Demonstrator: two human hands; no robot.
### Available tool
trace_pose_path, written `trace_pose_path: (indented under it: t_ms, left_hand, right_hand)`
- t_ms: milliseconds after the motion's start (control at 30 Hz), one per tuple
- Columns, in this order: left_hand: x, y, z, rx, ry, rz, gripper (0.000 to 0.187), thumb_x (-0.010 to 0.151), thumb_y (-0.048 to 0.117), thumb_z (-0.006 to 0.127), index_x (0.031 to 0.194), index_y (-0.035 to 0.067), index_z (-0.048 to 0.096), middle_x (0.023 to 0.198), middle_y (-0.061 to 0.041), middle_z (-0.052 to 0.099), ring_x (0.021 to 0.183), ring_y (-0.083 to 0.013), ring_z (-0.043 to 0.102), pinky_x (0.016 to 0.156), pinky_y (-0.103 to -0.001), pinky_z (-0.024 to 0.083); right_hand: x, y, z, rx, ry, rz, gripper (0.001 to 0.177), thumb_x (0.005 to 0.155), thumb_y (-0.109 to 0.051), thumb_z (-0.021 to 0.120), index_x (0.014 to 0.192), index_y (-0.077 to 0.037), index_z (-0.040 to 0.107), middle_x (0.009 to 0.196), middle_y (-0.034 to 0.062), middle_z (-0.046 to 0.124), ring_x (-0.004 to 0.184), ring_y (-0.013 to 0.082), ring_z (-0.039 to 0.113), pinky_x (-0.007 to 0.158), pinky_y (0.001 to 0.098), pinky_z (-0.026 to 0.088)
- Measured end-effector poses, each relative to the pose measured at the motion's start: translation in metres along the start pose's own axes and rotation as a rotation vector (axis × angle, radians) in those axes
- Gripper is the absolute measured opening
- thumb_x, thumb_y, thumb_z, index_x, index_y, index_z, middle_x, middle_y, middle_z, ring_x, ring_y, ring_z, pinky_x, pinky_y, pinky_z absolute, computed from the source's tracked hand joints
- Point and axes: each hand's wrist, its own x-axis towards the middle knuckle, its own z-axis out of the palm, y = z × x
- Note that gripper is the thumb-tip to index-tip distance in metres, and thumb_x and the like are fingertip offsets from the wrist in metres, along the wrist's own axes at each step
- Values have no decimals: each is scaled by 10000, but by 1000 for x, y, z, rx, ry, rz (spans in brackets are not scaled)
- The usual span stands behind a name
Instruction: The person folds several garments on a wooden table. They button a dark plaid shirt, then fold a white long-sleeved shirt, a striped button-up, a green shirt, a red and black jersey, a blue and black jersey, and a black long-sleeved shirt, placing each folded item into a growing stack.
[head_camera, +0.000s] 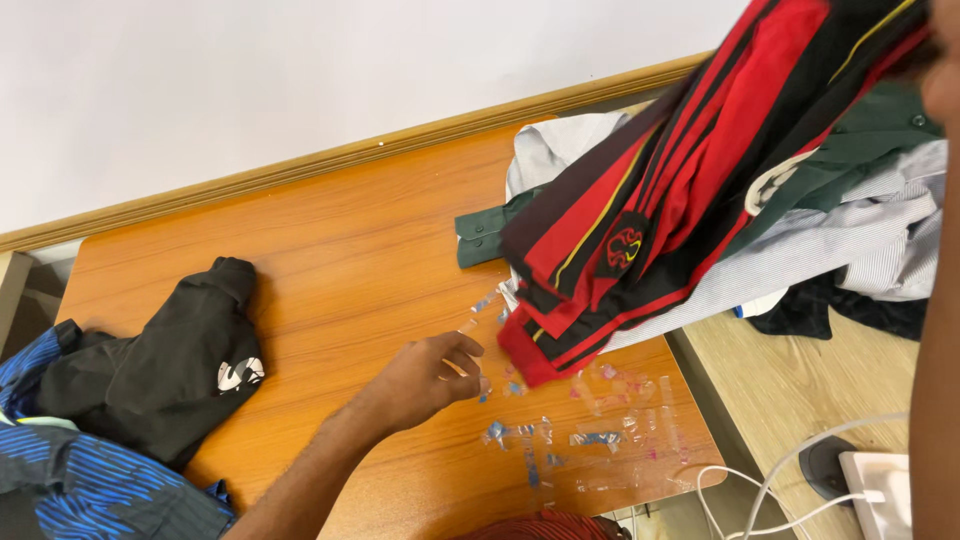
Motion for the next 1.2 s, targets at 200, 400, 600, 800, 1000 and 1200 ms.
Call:
trace_pose_path:
  t_ms: [200, 400, 600, 800, 1000, 1200]
  left_hand:
    - [-6, -32, -5, 69, 20, -110, 455, 820, 267, 762, 1209, 42, 692, 1032, -83, 774, 917, -191, 762, 808, -351, 601]
    - [-37, -101, -41, 254, 421, -237, 456, 823, 307, 769, 1177, 27, 700, 1147, -139, 772, 1018, -251, 766, 905, -378, 593]
    - [-125, -185, -92, 633, 910, -556, 685, 763, 337, 838, 1360, 95, 605, 1390, -230, 569, 1293, -406, 534, 1047, -493, 469]
    - [-189, -298, -122, 269, 789, -1056, 1144, 637, 569, 934, 1570, 206, 381, 1565, -307, 261, 1417, -497, 329, 1079, -620, 379]
    - [-212, -380, -98, 80, 509, -948, 1024, 626, 576, 914, 1523, 295, 508, 1555, -314, 318, 1437, -472, 372, 1155, -519, 417]
    - [-227, -404, -105, -96, 639, -1088, 857, 690, 494, 893, 1424, 180, 582, 1373, -232, 615, 1201, -380, 669, 955, -481, 646]
  right_hand:
    - [-68, 64, 43, -722, -619, 352, 1024, 740, -683, 815, 1407, 40, 532, 1386, 255, 600, 1096, 368, 712, 922, 466, 559]
    - [-175, 53, 115, -600, -1063, 265, 751, 762, -580, 750, 1280, -39, 701, 1292, 126, 703, 1016, 278, 714, 855, 401, 604]
    - [-241, 34, 159, -559, -1285, 32, 613, 783, -548, 740, 1173, -77, 776, 1034, 131, 776, 851, 223, 679, 695, 356, 541]
    - [-285, 22, 199, -489, -1388, -4, 655, 789, -533, 752, 1201, -26, 721, 956, 142, 740, 829, 210, 668, 655, 359, 559]
    - [-323, 5, 225, -476, -1458, 27, 754, 768, -552, 757, 1296, -28, 637, 960, 165, 757, 849, 215, 711, 685, 350, 578]
    - [-347, -9, 236, -533, -1429, -4, 771, 752, -565, 757, 1315, -54, 630, 940, 185, 746, 784, 233, 697, 654, 371, 573]
